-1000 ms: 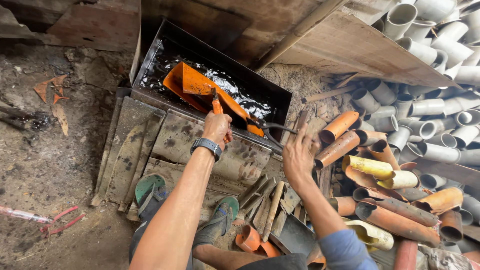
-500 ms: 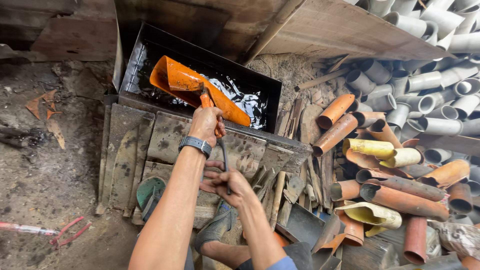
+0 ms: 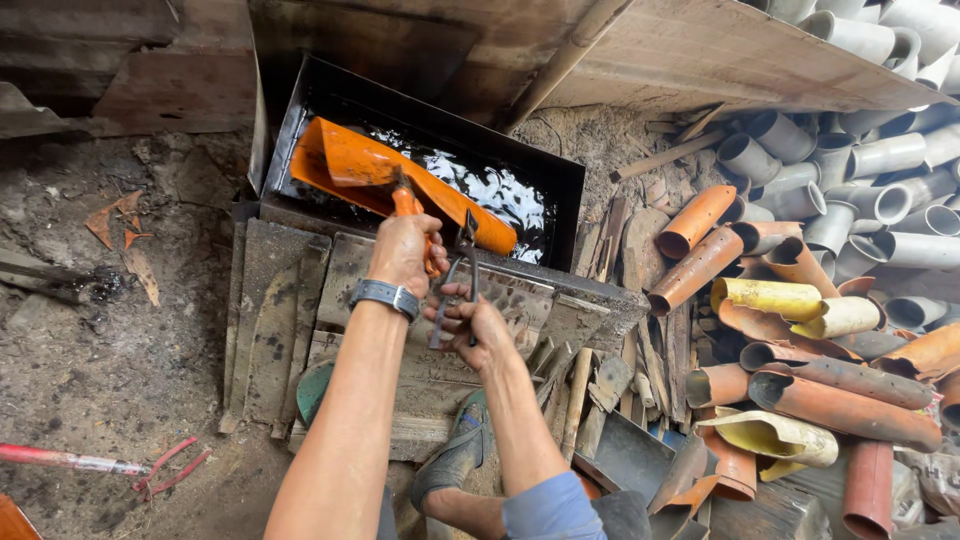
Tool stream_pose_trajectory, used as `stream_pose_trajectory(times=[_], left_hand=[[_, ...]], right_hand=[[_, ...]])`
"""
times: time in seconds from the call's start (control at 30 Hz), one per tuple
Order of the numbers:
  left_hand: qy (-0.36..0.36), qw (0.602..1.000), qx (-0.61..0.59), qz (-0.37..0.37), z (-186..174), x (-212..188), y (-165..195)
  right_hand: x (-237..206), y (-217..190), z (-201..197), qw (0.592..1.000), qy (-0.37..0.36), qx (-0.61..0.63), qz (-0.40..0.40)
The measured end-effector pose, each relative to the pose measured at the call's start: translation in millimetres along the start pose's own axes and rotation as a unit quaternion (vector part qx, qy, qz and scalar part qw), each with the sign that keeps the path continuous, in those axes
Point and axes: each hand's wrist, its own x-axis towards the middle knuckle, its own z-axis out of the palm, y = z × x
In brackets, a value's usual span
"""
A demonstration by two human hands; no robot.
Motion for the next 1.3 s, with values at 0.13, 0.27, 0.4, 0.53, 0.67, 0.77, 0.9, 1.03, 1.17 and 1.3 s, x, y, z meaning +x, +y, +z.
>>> stream_pose_trajectory(times=[0.13,0.27,0.4,0.53,0.67,0.77,0.9,1.03,1.17,1.3], left_hand=[[-0.003,0.999,0.006,0.034,-13.2,0.6,15.7],[-0.008,0.999,-0.011,0.030,-21.8,4.1,23.2],[0.013,0.997,0.045,0.055,-21.4,13.5,17.1],[0.040,0.984,0.168,0.044,-13.8,32.0,15.3],[0.074,0.979,0.192,0.005,1.7,58.5,22.4],[0.119,0.971,0.203,-0.035,5.5,74.7,26.6],[0.072,0.921,0.383,-0.003,8.5,93.9,40.1],[0.008,0.678,0.733,0.052,13.0,114.0,53.9],[0.002,0.623,0.780,0.062,12.6,138.8,51.9],[-0.029,0.504,0.853,0.135,11.0,159.8,46.2]], right_hand=[[-5.6,-26.8,-12.9,0.997,0.039,-0.065,-0.013],[4.3,-47.1,-25.6,0.995,0.014,-0.101,-0.021],[10.0,-70.1,-30.3,0.984,0.003,-0.175,-0.035],[8.0,-101.4,-43.9,0.964,0.068,-0.258,-0.022],[32.0,-129.3,-58.2,0.962,0.062,-0.267,-0.021],[62.7,-138.8,-65.0,0.953,0.039,-0.301,-0.022],[91.4,-149.4,-65.8,0.949,0.033,-0.314,0.000],[108.8,-161.4,-53.3,0.921,0.048,-0.387,0.000],[127.8,-166.2,-43.1,0.916,0.055,-0.397,0.012],[145.8,-168.6,-41.1,0.903,0.066,-0.424,0.021]])
